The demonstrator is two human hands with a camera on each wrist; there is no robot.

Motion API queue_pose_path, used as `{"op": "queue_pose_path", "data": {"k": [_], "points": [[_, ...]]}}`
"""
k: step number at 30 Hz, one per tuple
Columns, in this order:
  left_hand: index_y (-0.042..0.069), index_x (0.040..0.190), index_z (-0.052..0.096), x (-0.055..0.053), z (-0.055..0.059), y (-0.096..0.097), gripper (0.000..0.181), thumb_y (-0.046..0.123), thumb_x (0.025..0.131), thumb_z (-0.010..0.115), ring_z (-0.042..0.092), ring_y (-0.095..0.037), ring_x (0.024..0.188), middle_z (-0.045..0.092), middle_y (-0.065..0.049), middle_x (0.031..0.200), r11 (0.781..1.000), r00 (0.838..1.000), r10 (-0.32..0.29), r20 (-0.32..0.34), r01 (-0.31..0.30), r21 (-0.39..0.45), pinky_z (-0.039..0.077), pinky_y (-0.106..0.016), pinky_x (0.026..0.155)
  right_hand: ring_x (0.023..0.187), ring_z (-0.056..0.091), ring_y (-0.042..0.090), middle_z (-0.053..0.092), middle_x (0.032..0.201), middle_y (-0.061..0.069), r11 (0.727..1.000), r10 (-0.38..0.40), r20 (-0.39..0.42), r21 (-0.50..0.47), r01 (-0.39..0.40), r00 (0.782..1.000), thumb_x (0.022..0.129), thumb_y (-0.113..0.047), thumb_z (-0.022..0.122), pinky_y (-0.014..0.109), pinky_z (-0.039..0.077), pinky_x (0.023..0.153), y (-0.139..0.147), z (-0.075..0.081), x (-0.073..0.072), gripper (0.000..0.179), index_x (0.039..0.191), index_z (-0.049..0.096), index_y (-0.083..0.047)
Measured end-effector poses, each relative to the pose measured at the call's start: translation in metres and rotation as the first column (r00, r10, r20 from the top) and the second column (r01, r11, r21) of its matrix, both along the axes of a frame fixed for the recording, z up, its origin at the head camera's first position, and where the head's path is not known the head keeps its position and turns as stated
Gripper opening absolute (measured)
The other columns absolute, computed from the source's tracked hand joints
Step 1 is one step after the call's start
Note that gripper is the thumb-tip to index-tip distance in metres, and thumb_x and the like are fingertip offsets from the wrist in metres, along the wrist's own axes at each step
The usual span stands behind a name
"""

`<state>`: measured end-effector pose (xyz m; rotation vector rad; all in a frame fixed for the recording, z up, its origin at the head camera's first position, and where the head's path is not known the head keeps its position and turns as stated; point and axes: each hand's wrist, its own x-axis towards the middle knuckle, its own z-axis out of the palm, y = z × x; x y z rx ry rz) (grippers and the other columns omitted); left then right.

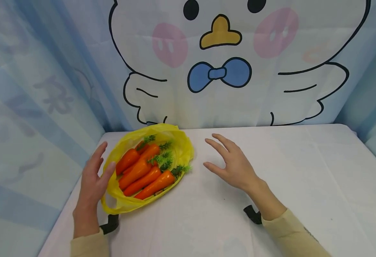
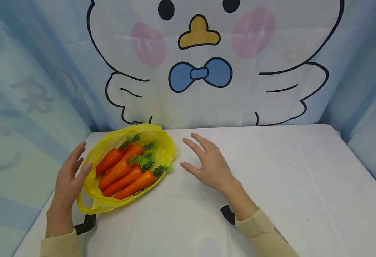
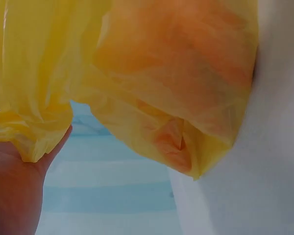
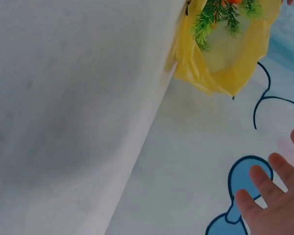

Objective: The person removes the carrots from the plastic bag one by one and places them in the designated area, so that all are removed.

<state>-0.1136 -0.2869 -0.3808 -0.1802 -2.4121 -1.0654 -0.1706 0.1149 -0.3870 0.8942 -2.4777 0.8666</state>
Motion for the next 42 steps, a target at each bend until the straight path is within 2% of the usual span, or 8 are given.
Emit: {"op": "queue_pose_path", "data": {"k": [11, 15, 20, 27, 30, 36, 39, 42], "points": [[0.008, 0.154, 0.043, 0.001, 0.0, 0.003, 0.058, 0.007, 0.099, 0.062, 0.039, -0.035, 0.14, 0.043, -0.013, 0.155, 0.999, 0.999, 0.003, 0.043, -0.005, 0.047, 0.028, -0.012, 0.107, 0.134, 0.046, 0.032, 0.043, 0.153, 0.011, 0.994, 0.104, 0.032, 0.03, -0.105, 0.994, 0.09, -0.036, 0.075, 0.053, 0.039, 0.109, -0.04, -0.006, -0.007, 0.066, 0.149, 0.051, -0.016], [0.009, 0.154, 0.042, 0.001, 0.001, 0.003, 0.059, 0.011, 0.099, 0.063, 0.039, -0.034, 0.14, 0.042, -0.012, 0.156, 0.998, 0.996, 0.009, 0.088, -0.015, 0.06, 0.029, -0.012, 0.107, 0.133, 0.048, 0.031, 0.048, 0.149, 0.011, 0.986, 0.159, 0.021, 0.052, -0.16, 0.987, 0.09, -0.037, 0.076, 0.049, 0.041, 0.109, -0.058, -0.006, -0.01, 0.065, 0.147, 0.053, -0.016], [0.014, 0.156, 0.041, 0.0, 0.0, 0.004, 0.061, 0.017, 0.099, 0.064, 0.039, -0.029, 0.141, 0.041, -0.008, 0.157, 0.997, 0.99, 0.016, 0.139, -0.026, 0.075, 0.033, -0.021, 0.11, 0.128, 0.052, 0.028, 0.053, 0.144, 0.01, 0.971, 0.237, 0.009, 0.041, -0.237, 0.971, 0.09, -0.037, 0.076, 0.044, 0.043, 0.108, -0.078, -0.005, -0.013, 0.062, 0.145, 0.055, -0.015], [0.013, 0.155, 0.042, -0.002, 0.0, 0.003, 0.06, 0.012, 0.099, 0.064, 0.04, -0.03, 0.141, 0.043, -0.01, 0.155, 0.996, 0.989, 0.003, 0.15, -0.017, 0.092, 0.036, -0.03, 0.112, 0.129, 0.051, 0.024, 0.054, 0.142, 0.008, 0.953, 0.301, 0.002, 0.043, -0.301, 0.954, 0.09, -0.033, 0.077, 0.039, 0.042, 0.109, -0.099, -0.006, -0.015, 0.06, 0.143, 0.057, -0.013], [0.012, 0.155, 0.042, -0.003, 0.001, 0.002, 0.06, 0.01, 0.099, 0.064, 0.04, -0.03, 0.141, 0.044, -0.011, 0.155, 0.995, 0.99, -0.01, 0.144, -0.005, 0.1, 0.035, -0.026, 0.111, 0.13, 0.05, 0.024, 0.054, 0.142, 0.007, 0.943, 0.331, 0.019, 0.036, -0.331, 0.944, 0.091, -0.032, 0.076, 0.038, 0.042, 0.109, -0.106, -0.006, -0.015, 0.058, 0.142, 0.057, -0.013], [0.009, 0.153, 0.045, -0.005, 0.0, 0.002, 0.06, 0.003, 0.097, 0.065, 0.043, -0.031, 0.137, 0.046, -0.014, 0.153, 0.993, 0.993, -0.049, 0.108, 0.037, 0.111, 0.032, -0.009, 0.103, 0.131, 0.05, 0.023, 0.053, 0.144, 0.006, 0.931, 0.359, 0.116, 0.025, -0.364, 0.926, 0.092, -0.032, 0.075, 0.039, 0.044, 0.108, -0.114, -0.007, -0.013, 0.055, 0.142, 0.058, -0.016], [0.01, 0.153, 0.045, -0.005, -0.001, 0.002, 0.06, 0.002, 0.097, 0.064, 0.043, -0.031, 0.137, 0.046, -0.013, 0.153, 0.993, 0.992, -0.049, 0.116, 0.035, 0.115, 0.032, -0.008, 0.102, 0.131, 0.05, 0.023, 0.053, 0.144, 0.005, 0.928, 0.369, 0.149, 0.002, -0.373, 0.918, 0.092, -0.032, 0.076, 0.038, 0.043, 0.109, -0.118, -0.007, -0.012, 0.055, 0.141, 0.059, -0.015], [0.013, 0.154, 0.044, -0.005, -0.001, 0.003, 0.059, 0.005, 0.099, 0.062, 0.043, -0.03, 0.137, 0.045, -0.011, 0.154, 0.993, 0.987, -0.026, 0.158, 0.008, 0.116, 0.033, -0.008, 0.102, 0.132, 0.05, 0.023, 0.053, 0.144, 0.005, 0.927, 0.371, 0.174, -0.018, -0.374, 0.912, 0.092, -0.031, 0.076, 0.038, 0.042, 0.109, -0.12, -0.008, -0.011, 0.054, 0.141, 0.059, -0.015]]}}
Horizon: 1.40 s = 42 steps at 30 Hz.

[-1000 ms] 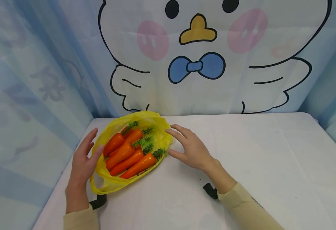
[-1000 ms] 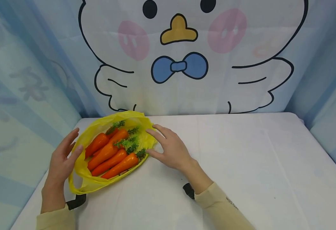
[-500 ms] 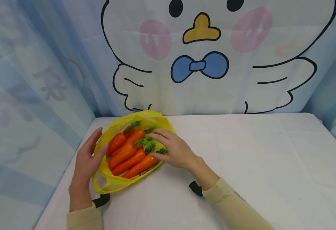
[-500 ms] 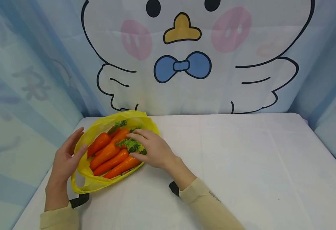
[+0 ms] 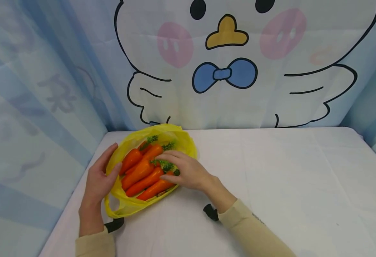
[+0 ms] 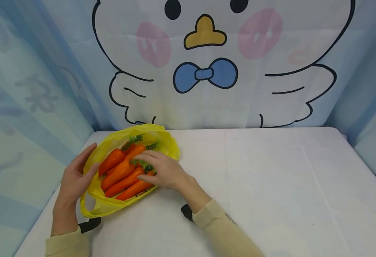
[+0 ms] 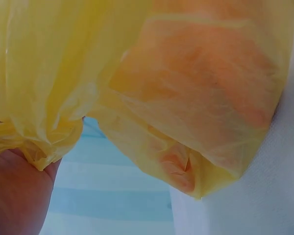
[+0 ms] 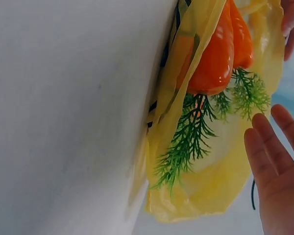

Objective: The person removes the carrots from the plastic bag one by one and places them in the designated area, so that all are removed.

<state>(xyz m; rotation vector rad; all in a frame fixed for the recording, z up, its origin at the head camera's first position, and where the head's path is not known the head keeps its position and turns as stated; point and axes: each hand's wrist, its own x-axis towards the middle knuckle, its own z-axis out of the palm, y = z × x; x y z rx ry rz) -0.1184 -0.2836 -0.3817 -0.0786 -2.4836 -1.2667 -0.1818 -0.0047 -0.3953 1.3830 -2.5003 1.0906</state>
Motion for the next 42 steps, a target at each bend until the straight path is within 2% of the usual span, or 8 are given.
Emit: {"op": "queue_pose_path", "data": {"k": [5, 11, 17, 23, 26, 33, 42], "points": [[0.016, 0.156, 0.041, 0.002, -0.002, 0.0, 0.057, 0.011, 0.102, 0.059, 0.043, -0.028, 0.138, 0.044, -0.008, 0.155, 0.999, 0.997, 0.042, 0.069, -0.041, -0.016, 0.034, -0.01, 0.102, 0.133, 0.049, 0.022, 0.053, 0.144, 0.004, 1.0, 0.001, 0.011, 0.006, -0.001, 1.0, 0.092, -0.031, 0.076, 0.038, 0.042, 0.109, 0.0, -0.005, 0.002, 0.054, 0.141, 0.059, -0.015], [0.017, 0.155, 0.042, 0.001, -0.001, 0.0, 0.056, 0.01, 0.102, 0.058, 0.043, -0.027, 0.137, 0.045, -0.007, 0.154, 0.998, 0.995, 0.054, 0.08, -0.052, -0.029, 0.036, -0.012, 0.103, 0.132, 0.05, 0.023, 0.055, 0.142, 0.006, 0.999, 0.004, -0.038, -0.043, -0.005, 0.999, 0.09, -0.028, 0.078, 0.037, 0.042, 0.109, 0.0, -0.002, 0.004, 0.053, 0.138, 0.061, -0.014], [0.018, 0.155, 0.043, -0.001, 0.0, 0.001, 0.055, 0.011, 0.102, 0.058, 0.044, -0.027, 0.137, 0.046, -0.006, 0.154, 0.997, 0.994, 0.07, 0.084, -0.068, -0.034, 0.037, -0.017, 0.106, 0.129, 0.051, 0.021, 0.056, 0.14, 0.004, 0.996, 0.075, -0.07, -0.05, -0.078, 0.995, 0.091, -0.026, 0.077, 0.03, 0.039, 0.11, -0.003, 0.005, 0.006, 0.05, 0.136, 0.061, -0.011], [0.019, 0.155, 0.043, -0.002, 0.0, 0.004, 0.054, 0.015, 0.103, 0.057, 0.044, -0.027, 0.138, 0.045, -0.006, 0.154, 0.995, 0.988, 0.097, 0.123, -0.096, -0.017, 0.04, -0.039, 0.11, 0.128, 0.051, 0.02, 0.057, 0.14, 0.004, 0.995, 0.104, 0.024, -0.002, -0.104, 0.994, 0.093, -0.024, 0.075, 0.031, 0.04, 0.11, -0.004, 0.002, 0.006, 0.048, 0.137, 0.061, -0.011], [0.02, 0.155, 0.043, -0.002, 0.001, 0.005, 0.054, 0.018, 0.103, 0.057, 0.044, -0.028, 0.138, 0.046, -0.006, 0.154, 0.994, 0.986, 0.105, 0.133, -0.104, -0.014, 0.04, -0.046, 0.109, 0.13, 0.05, 0.02, 0.056, 0.141, 0.004, 0.992, 0.116, 0.069, 0.033, -0.118, 0.991, 0.094, -0.023, 0.074, 0.031, 0.039, 0.11, -0.004, -0.001, 0.004, 0.048, 0.138, 0.061, -0.011], [0.02, 0.155, 0.043, -0.003, 0.0, 0.007, 0.053, 0.017, 0.103, 0.056, 0.043, -0.03, 0.138, 0.045, -0.007, 0.154, 0.994, 0.984, 0.107, 0.141, -0.106, -0.011, 0.038, -0.054, 0.11, 0.131, 0.05, 0.021, 0.057, 0.141, 0.005, 0.984, 0.121, 0.109, 0.114, -0.134, 0.987, 0.095, -0.024, 0.072, 0.032, 0.038, 0.112, -0.004, -0.005, 0.002, 0.046, 0.138, 0.06, -0.01], [0.02, 0.154, 0.044, -0.002, 0.002, 0.009, 0.054, 0.013, 0.102, 0.056, 0.042, -0.033, 0.139, 0.045, -0.01, 0.153, 0.992, 0.98, 0.126, 0.156, -0.124, -0.023, 0.037, -0.055, 0.111, 0.129, 0.052, 0.02, 0.059, 0.138, 0.004, 0.977, 0.113, 0.124, 0.166, -0.133, 0.986, 0.095, -0.022, 0.072, 0.031, 0.038, 0.111, -0.003, -0.009, -0.001, 0.045, 0.137, 0.061, -0.011]]}}
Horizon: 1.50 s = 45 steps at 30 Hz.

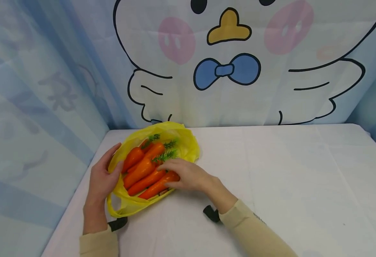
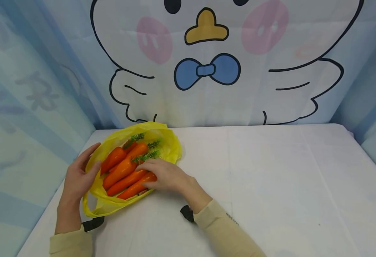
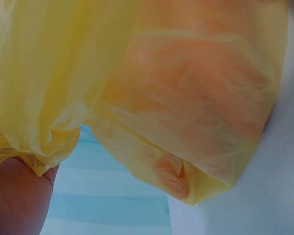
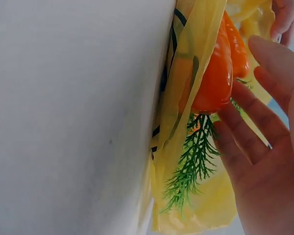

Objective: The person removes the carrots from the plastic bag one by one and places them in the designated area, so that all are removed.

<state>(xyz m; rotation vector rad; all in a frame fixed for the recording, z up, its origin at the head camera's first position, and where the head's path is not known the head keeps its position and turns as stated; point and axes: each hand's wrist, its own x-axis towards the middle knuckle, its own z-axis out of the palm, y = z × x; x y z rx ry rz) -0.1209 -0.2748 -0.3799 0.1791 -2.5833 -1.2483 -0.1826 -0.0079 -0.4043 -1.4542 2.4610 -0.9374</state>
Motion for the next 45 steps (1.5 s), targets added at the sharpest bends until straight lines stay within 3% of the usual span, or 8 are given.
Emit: {"op": "queue_pose_path", "data": {"k": [18, 27, 38, 45], "points": [[0.019, 0.154, 0.044, 0.0009, 0.0, -0.001, 0.052, 0.015, 0.103, 0.055, 0.042, -0.032, 0.138, 0.046, -0.01, 0.153, 1.0, 1.0, -0.017, -0.003, 0.017, -0.002, 0.037, -0.055, 0.111, 0.135, 0.047, 0.024, 0.054, 0.145, 0.007, 0.991, -0.019, -0.036, 0.133, 0.023, 0.999, 0.096, -0.023, 0.071, 0.036, 0.037, 0.113, -0.0007, -0.0057, -0.0016, 0.042, 0.136, 0.062, -0.015], [0.022, 0.154, 0.044, 0.0012, 0.0014, 0.0017, 0.05, 0.014, 0.105, 0.05, 0.041, -0.03, 0.139, 0.045, -0.007, 0.154, 1.0, 1.0, 0.003, 0.015, -0.003, -0.005, 0.037, -0.053, 0.112, 0.12, 0.056, 0.02, 0.06, 0.129, 0.003, 0.989, 0.001, -0.114, 0.148, 0.016, 0.994, 0.094, -0.019, 0.073, 0.031, 0.043, 0.106, -0.0011, -0.0092, -0.0021, 0.039, 0.131, 0.064, -0.013], [0.021, 0.154, 0.045, 0.0028, 0.0011, -0.001, 0.049, 0.012, 0.106, 0.046, 0.042, -0.03, 0.138, 0.046, -0.007, 0.153, 1.0, 1.0, 0.003, 0.01, -0.002, -0.026, 0.037, -0.053, 0.111, 0.119, 0.056, 0.02, 0.059, 0.13, 0.002, 0.984, -0.003, -0.118, 0.179, 0.024, 0.993, 0.093, -0.017, 0.075, 0.031, 0.043, 0.106, -0.0027, -0.0088, 0.0017, 0.041, 0.132, 0.064, -0.015], [0.02, 0.154, 0.046, 0.0014, 0.0013, 0.0002, 0.048, 0.01, 0.107, 0.044, 0.042, -0.029, 0.139, 0.047, -0.006, 0.153, 1.0, 1.0, -0.004, 0.006, 0.004, 0.003, 0.037, -0.053, 0.111, 0.12, 0.056, 0.02, 0.059, 0.131, 0.002, 0.982, -0.003, -0.13, 0.186, 0.027, 0.992, 0.093, -0.017, 0.075, 0.031, 0.043, 0.106, -0.0014, -0.0094, 0.0005, 0.041, 0.133, 0.064, -0.017]]}}
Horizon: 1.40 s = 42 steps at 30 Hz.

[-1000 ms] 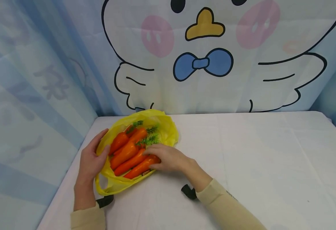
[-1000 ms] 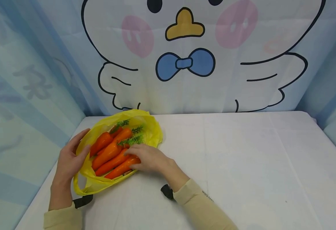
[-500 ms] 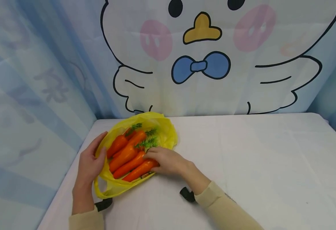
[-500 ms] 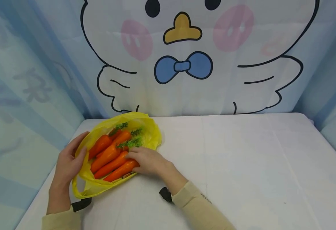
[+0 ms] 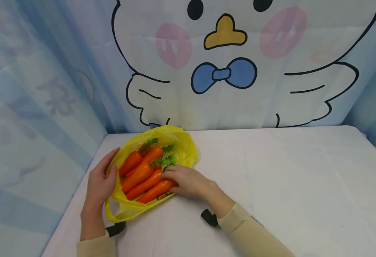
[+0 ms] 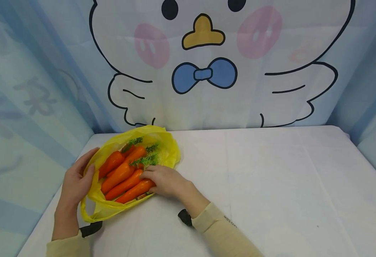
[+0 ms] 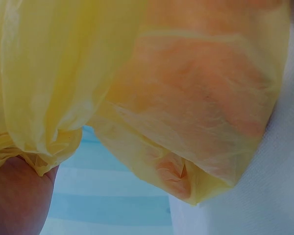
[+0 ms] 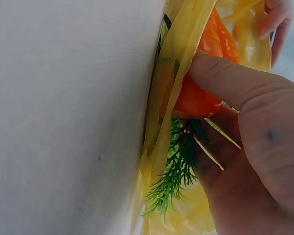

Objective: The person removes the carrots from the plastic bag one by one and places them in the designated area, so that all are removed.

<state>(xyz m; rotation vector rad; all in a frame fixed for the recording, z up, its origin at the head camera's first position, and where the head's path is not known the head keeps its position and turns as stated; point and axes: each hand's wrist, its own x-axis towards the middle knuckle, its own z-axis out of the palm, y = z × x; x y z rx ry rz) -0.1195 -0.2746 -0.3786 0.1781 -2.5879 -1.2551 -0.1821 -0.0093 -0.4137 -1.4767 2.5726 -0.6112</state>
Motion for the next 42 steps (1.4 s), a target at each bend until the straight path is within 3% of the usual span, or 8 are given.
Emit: {"op": "queue_pose_path", "data": {"k": [15, 25, 33, 42], "points": [[0.021, 0.153, 0.046, -0.001, -0.001, 0.001, 0.048, 0.009, 0.107, 0.043, 0.042, -0.028, 0.139, 0.047, -0.006, 0.153, 1.0, 1.0, 0.017, 0.005, -0.017, -0.002, 0.037, -0.051, 0.112, 0.124, 0.053, 0.019, 0.059, 0.133, 0.002, 0.998, 0.015, 0.017, -0.055, -0.014, 1.0, 0.094, -0.018, 0.074, 0.03, 0.041, 0.108, 0.004, 0.004, -0.001, 0.04, 0.132, 0.064, -0.015], [0.021, 0.154, 0.046, -0.001, 0.001, 0.003, 0.048, 0.011, 0.107, 0.042, 0.041, -0.029, 0.14, 0.046, -0.005, 0.154, 1.0, 1.0, 0.017, 0.022, -0.017, 0.004, 0.036, -0.051, 0.112, 0.126, 0.052, 0.019, 0.059, 0.134, 0.001, 0.996, -0.003, 0.045, -0.087, 0.007, 0.999, 0.094, -0.017, 0.074, 0.031, 0.039, 0.11, 0.011, 0.016, 0.001, 0.04, 0.132, 0.063, -0.014], [0.022, 0.154, 0.044, 0.0, 0.0, 0.001, 0.049, 0.01, 0.107, 0.042, 0.041, -0.029, 0.14, 0.045, -0.005, 0.154, 1.0, 1.0, 0.006, 0.016, -0.006, -0.003, 0.036, -0.052, 0.112, 0.126, 0.053, 0.02, 0.06, 0.134, 0.0, 0.988, -0.042, 0.067, -0.149, 0.051, 0.997, 0.092, -0.014, 0.075, 0.034, 0.039, 0.111, 0.018, 0.031, 0.002, 0.041, 0.132, 0.064, -0.014], [0.021, 0.155, 0.044, -0.001, -0.002, 0.001, 0.05, 0.009, 0.107, 0.042, 0.041, -0.027, 0.141, 0.045, -0.004, 0.154, 1.0, 1.0, 0.01, 0.017, -0.01, 0.001, 0.037, -0.052, 0.111, 0.122, 0.054, 0.019, 0.06, 0.132, -0.001, 0.98, -0.096, 0.081, -0.169, 0.108, 0.992, 0.092, -0.016, 0.076, 0.035, 0.045, 0.105, 0.026, 0.037, 0.0, 0.039, 0.13, 0.065, -0.016]]}}
